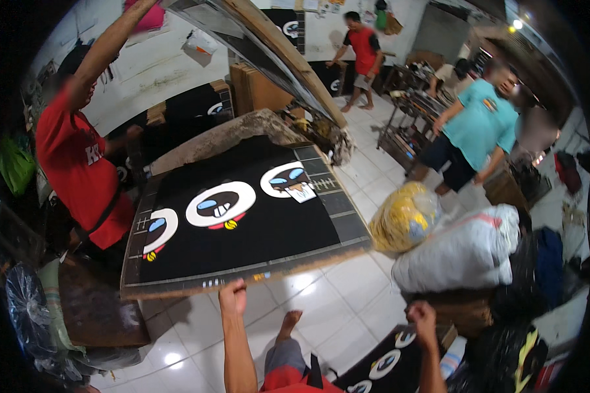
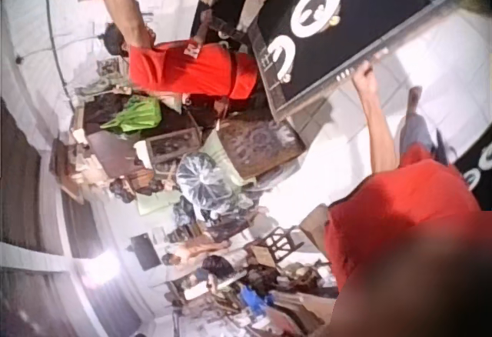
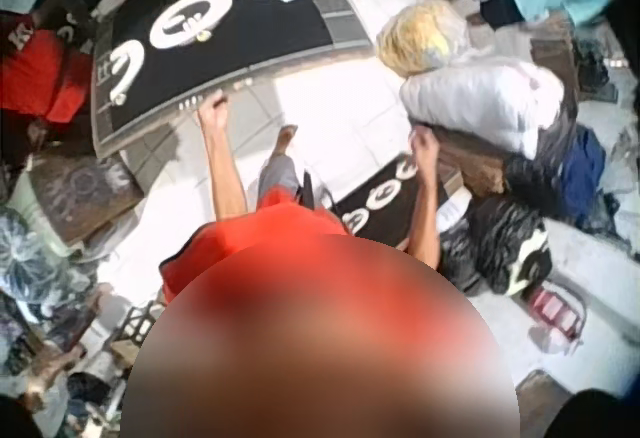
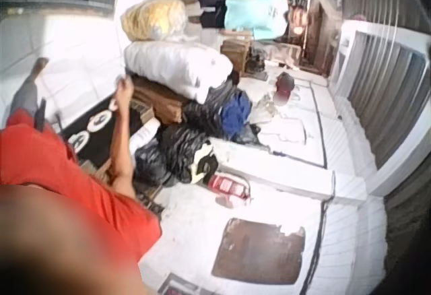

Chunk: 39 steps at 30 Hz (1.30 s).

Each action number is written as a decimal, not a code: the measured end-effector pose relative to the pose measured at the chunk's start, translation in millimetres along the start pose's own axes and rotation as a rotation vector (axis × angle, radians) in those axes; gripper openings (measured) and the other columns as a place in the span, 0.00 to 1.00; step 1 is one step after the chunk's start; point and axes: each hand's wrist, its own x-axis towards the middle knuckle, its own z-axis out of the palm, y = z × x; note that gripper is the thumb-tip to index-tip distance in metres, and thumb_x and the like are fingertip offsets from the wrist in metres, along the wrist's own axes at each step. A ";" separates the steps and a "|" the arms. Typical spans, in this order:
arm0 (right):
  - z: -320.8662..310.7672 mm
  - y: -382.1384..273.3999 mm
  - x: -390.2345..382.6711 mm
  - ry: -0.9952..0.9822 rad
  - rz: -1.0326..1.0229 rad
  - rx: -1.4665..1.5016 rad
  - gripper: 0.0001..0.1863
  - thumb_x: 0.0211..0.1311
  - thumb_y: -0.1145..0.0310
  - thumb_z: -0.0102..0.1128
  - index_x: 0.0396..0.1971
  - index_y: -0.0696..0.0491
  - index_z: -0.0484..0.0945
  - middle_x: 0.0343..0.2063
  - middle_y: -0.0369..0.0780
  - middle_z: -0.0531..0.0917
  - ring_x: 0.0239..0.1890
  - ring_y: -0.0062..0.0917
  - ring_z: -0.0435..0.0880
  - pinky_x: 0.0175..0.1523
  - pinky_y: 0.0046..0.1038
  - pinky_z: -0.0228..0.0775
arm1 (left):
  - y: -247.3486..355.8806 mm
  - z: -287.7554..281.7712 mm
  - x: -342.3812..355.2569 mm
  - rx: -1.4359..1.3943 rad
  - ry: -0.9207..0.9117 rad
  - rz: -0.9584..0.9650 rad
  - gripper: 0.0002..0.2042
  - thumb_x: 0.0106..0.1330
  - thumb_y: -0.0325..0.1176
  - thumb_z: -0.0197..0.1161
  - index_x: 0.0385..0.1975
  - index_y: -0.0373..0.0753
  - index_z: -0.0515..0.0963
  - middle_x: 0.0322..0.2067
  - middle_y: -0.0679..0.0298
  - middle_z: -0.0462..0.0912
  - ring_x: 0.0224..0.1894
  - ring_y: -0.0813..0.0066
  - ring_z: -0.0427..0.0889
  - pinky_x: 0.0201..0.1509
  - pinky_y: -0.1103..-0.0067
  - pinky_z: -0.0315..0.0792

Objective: The person repeatedly picks up printed black t-shirts from a screen printing frame, inspects the printed design, and stacks them on a nearby pile. The person handles the shirts one at a time in a repetitive cycle.

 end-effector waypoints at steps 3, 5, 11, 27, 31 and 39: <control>-54.0 -72.4 -18.5 0.037 -0.164 -0.136 0.08 0.55 0.71 0.57 0.33 0.59 0.77 0.27 0.36 0.79 0.31 0.20 0.75 0.38 0.23 0.68 | 16.0 -62.7 -149.5 0.030 0.049 -0.151 0.06 0.41 0.16 0.57 0.11 0.36 0.71 0.16 0.62 0.71 0.24 0.69 0.72 0.35 0.76 0.68; -87.2 -114.2 -37.0 0.012 -0.271 -0.266 0.11 0.56 0.68 0.58 0.35 0.60 0.76 0.31 0.43 0.80 0.33 0.26 0.78 0.39 0.27 0.69 | 25.4 -92.4 -232.6 0.032 0.022 -0.240 0.05 0.38 0.17 0.58 0.11 0.35 0.72 0.18 0.59 0.74 0.27 0.68 0.75 0.34 0.74 0.70; -180.4 -193.7 -52.5 -0.011 -0.512 -0.697 0.15 0.54 0.66 0.59 0.38 0.60 0.73 0.37 0.49 0.77 0.42 0.40 0.76 0.48 0.34 0.67 | 11.6 -122.2 -356.0 -0.079 -0.339 -0.553 0.32 0.33 0.13 0.60 0.47 0.38 0.73 0.41 0.59 0.78 0.46 0.58 0.77 0.54 0.62 0.69; -336.1 -257.7 -134.0 0.033 0.532 -0.620 0.12 0.38 0.66 0.70 0.15 0.50 0.73 0.14 0.29 0.69 0.17 0.18 0.62 0.25 0.25 0.52 | -79.8 -100.6 -281.3 0.180 -1.026 -1.387 0.29 0.36 0.15 0.67 0.46 0.32 0.73 0.41 0.57 0.79 0.43 0.61 0.78 0.48 0.66 0.72; -344.6 -278.2 -138.7 0.056 0.674 -0.446 0.11 0.37 0.66 0.70 0.19 0.53 0.77 0.16 0.35 0.76 0.18 0.21 0.71 0.25 0.27 0.61 | -132.5 -63.2 -234.3 0.289 -0.985 -1.635 0.28 0.38 0.13 0.65 0.46 0.32 0.73 0.42 0.56 0.79 0.46 0.60 0.77 0.53 0.66 0.69; -343.5 -297.7 -213.7 0.106 0.720 -0.299 0.22 0.41 0.63 0.68 0.34 0.63 0.77 0.25 0.46 0.82 0.24 0.27 0.82 0.28 0.29 0.75 | -139.9 -64.4 -247.4 0.342 -0.746 -1.664 0.28 0.35 0.11 0.63 0.45 0.31 0.74 0.43 0.55 0.79 0.47 0.57 0.77 0.56 0.65 0.67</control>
